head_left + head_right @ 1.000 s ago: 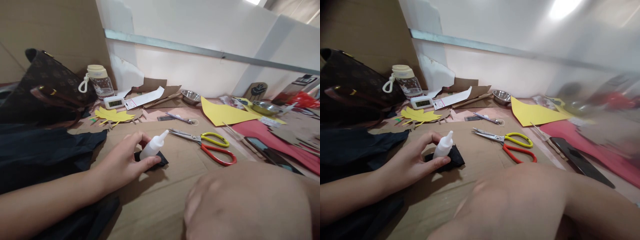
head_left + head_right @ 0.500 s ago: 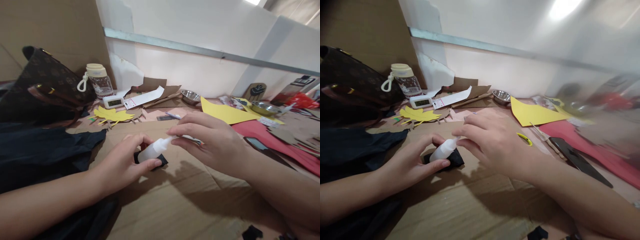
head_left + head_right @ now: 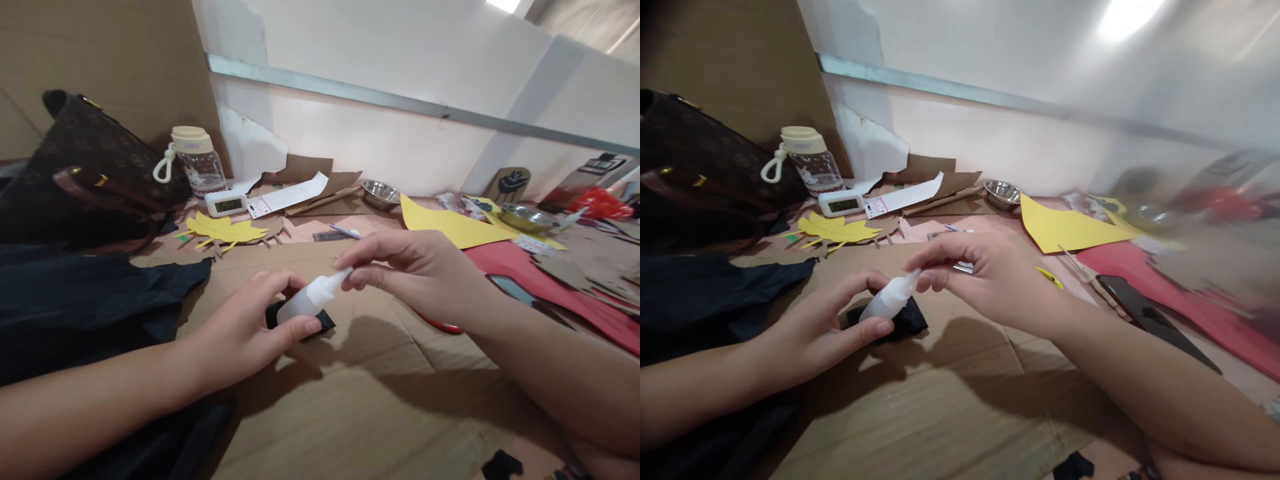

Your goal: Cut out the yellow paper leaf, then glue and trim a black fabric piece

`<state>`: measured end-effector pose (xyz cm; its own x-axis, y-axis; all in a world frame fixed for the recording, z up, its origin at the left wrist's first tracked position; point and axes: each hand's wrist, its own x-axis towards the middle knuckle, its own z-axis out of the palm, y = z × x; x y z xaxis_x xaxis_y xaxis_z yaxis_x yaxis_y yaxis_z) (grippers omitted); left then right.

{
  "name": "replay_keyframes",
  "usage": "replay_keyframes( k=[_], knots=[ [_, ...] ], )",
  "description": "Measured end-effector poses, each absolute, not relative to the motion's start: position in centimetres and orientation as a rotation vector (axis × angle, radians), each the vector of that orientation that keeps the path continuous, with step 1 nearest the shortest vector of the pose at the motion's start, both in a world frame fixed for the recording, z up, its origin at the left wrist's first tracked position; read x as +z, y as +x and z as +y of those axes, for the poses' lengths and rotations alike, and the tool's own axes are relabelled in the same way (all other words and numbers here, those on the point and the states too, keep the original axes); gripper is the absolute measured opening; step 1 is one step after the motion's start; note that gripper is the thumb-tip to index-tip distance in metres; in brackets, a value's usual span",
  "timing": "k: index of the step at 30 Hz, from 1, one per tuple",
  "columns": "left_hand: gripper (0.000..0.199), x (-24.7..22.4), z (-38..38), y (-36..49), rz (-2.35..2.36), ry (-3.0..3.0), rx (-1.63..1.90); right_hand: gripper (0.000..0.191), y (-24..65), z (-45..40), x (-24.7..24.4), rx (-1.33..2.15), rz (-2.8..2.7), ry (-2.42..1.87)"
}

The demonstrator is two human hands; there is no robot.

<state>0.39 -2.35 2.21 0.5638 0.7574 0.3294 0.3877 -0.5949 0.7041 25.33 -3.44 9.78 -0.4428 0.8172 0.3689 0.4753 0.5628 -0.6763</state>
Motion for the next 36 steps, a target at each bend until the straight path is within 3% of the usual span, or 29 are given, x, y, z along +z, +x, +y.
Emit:
replay_keyframes(
  k=[12,20,26,32,36],
  knots=[
    [0.039,2.3,-1.7,0.4,0.979,2.035,0.931,0.013,24.3,-7.1,10.8,1.34,-1.951,-0.925],
    [0.039,2.4,-1.8,0.5,0.976,2.039,0.917,0.03,24.0,-5.8,10.1,1.46,-1.84,-0.847],
    [0.039,2.4,-1.8,0.4,0.978,2.07,0.912,0.016,24.0,-5.6,9.9,1.527,-1.803,-0.843],
    [0.044,2.4,-1.7,0.4,0.965,2.046,0.909,0.02,24.2,-5.2,9.8,1.633,-1.735,-0.848],
    [0.045,2.3,-1.6,0.5,0.976,2.063,0.923,0.004,24.2,-6.1,10.0,1.605,-1.792,-1.012]
  ],
)
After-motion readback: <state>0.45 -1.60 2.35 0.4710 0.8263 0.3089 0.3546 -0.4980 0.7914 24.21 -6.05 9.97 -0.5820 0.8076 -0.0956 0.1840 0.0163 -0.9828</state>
